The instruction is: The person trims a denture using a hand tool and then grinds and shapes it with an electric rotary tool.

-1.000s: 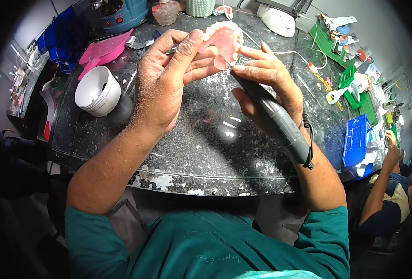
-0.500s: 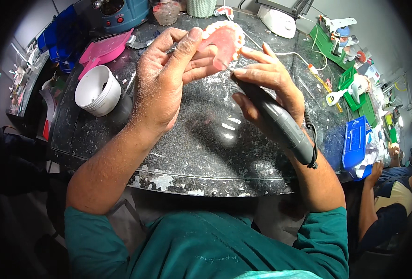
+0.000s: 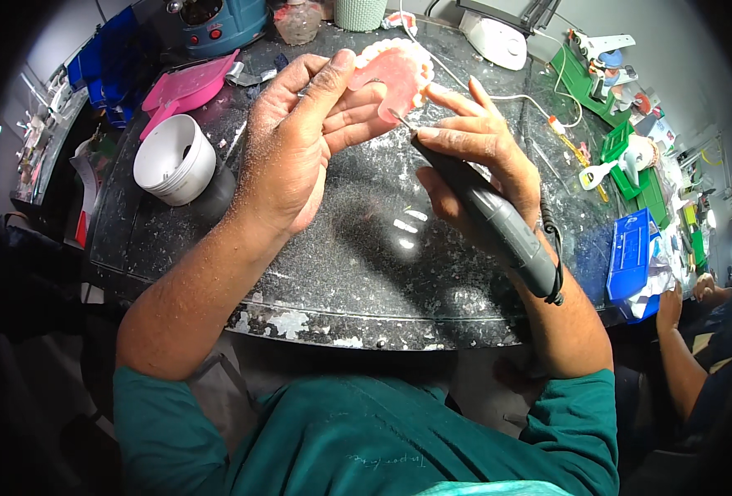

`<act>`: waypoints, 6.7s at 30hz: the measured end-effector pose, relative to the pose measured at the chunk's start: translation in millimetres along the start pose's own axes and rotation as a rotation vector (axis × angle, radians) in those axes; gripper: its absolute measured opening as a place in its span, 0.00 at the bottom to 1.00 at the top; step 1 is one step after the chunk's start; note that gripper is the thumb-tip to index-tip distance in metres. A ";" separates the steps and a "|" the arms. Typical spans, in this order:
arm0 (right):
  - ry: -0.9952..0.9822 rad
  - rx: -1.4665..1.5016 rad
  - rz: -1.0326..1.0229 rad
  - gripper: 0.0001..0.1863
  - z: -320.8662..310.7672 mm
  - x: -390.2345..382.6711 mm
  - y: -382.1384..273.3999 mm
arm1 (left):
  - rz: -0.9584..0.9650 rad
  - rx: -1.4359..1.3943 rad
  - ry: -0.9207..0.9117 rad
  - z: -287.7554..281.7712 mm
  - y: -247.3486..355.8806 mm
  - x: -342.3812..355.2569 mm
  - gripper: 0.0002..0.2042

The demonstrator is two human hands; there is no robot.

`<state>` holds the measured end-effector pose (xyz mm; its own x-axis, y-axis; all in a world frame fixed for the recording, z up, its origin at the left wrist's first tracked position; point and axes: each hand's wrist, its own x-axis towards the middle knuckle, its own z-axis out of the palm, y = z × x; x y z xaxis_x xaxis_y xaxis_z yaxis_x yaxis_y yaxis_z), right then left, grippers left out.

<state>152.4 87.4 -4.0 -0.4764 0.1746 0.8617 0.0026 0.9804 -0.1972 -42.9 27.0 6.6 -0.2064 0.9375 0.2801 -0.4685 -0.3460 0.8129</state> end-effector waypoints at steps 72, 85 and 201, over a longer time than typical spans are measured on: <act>0.294 0.122 0.292 0.19 3.6 -5.6 -4.4 | -0.055 -0.133 -0.122 1.9 -3.6 -3.6 0.09; 0.338 0.456 0.616 0.14 -3.6 0.6 -12.9 | -0.192 0.062 -0.245 1.5 -4.2 -4.2 0.16; 0.039 0.055 -0.056 0.19 0.1 1.1 -9.9 | -0.288 -0.058 -0.078 16.6 0.8 -17.8 0.17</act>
<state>151.8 77.9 -1.1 -0.4397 0.1245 0.8895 -0.0715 0.9823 -0.1729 -25.4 10.6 10.7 0.0075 0.9965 0.0829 -0.5471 -0.0653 0.8345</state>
